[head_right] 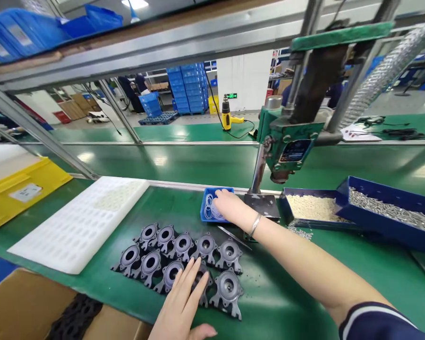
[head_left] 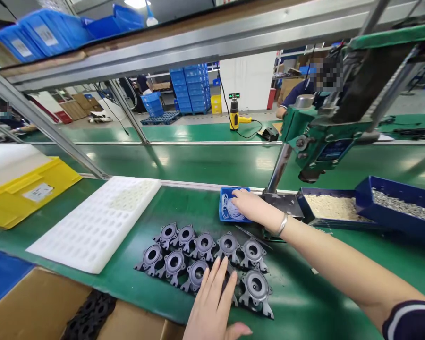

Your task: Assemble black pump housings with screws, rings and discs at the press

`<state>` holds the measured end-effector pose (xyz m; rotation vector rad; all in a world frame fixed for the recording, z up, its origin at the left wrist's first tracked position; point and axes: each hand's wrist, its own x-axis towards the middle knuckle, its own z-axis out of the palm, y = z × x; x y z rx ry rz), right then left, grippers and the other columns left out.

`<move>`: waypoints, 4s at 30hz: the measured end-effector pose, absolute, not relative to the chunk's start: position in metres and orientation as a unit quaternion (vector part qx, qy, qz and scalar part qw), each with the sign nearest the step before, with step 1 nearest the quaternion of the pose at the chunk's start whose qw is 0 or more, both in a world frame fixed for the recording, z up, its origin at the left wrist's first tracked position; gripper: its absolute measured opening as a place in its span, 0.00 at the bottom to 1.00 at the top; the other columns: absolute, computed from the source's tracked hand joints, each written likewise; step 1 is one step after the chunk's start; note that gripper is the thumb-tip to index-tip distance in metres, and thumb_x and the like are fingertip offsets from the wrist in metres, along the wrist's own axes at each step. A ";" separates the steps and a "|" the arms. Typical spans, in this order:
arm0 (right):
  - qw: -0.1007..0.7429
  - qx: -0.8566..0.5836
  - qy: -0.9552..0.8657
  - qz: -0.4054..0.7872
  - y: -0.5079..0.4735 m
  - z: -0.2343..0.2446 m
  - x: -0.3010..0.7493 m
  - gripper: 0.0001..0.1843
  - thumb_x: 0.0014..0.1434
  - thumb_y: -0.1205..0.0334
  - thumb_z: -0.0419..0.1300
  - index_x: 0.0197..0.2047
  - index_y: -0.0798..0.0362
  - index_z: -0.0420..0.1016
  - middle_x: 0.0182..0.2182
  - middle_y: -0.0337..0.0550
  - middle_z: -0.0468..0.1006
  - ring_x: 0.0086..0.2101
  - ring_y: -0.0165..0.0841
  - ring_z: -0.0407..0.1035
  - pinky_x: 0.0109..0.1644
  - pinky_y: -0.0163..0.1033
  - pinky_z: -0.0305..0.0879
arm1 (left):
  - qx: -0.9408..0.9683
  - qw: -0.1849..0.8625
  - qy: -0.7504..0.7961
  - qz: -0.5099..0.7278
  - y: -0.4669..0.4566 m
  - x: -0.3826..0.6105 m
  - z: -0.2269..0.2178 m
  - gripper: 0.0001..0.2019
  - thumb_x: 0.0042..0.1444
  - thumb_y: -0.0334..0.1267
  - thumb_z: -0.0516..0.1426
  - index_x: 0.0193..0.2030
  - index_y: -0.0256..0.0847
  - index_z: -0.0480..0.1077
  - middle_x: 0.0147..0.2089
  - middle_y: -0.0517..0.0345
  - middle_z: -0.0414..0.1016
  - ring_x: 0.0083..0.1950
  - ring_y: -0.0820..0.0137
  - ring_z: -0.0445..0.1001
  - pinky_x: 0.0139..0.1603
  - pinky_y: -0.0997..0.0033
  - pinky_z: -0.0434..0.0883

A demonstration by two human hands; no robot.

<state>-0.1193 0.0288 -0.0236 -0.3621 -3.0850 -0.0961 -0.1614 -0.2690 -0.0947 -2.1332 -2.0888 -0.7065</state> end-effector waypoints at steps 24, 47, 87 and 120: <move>-0.069 -0.172 -0.982 -0.042 0.038 -0.032 -0.135 0.09 0.60 0.70 0.59 0.40 0.63 0.81 0.42 0.61 0.76 0.44 0.45 0.74 0.45 0.40 0.67 | -0.219 0.067 -0.973 -0.028 -0.311 -0.449 -0.062 0.27 0.62 0.46 0.51 0.64 0.31 0.62 0.64 0.26 0.61 0.63 0.35 0.64 0.56 0.29 0.63; -0.004 -0.218 -0.923 0.316 0.071 0.016 -0.134 0.09 0.55 0.60 0.61 0.32 0.56 0.78 0.28 0.42 0.81 0.29 0.32 0.73 0.32 0.33 0.64 | -0.317 0.083 -0.945 -0.018 -0.342 -0.412 -0.085 0.35 0.60 0.57 0.51 0.65 0.30 0.62 0.59 0.32 0.73 0.68 0.40 0.59 0.64 0.43 0.60; 0.204 -0.012 -0.835 0.511 -0.083 0.005 -0.202 0.15 0.67 0.58 0.55 0.55 0.51 0.66 0.33 0.38 0.79 0.28 0.30 0.72 0.37 0.35 0.69 | -0.169 -0.250 -0.588 -0.750 -0.289 -0.264 -0.025 0.13 0.58 0.44 0.64 0.42 0.37 0.71 0.36 0.57 0.77 0.35 0.66 0.82 0.40 0.66 0.80; 0.090 0.129 -0.940 0.303 -0.079 -0.042 -0.252 0.23 0.68 0.72 0.50 0.64 0.54 0.63 0.49 0.48 0.80 0.51 0.39 0.68 0.54 0.44 0.67 | -0.564 0.090 -0.794 -0.208 -0.289 -0.293 -0.060 0.19 0.65 0.30 0.49 0.60 0.33 0.71 0.60 0.37 0.75 0.62 0.55 0.74 0.66 0.45 0.69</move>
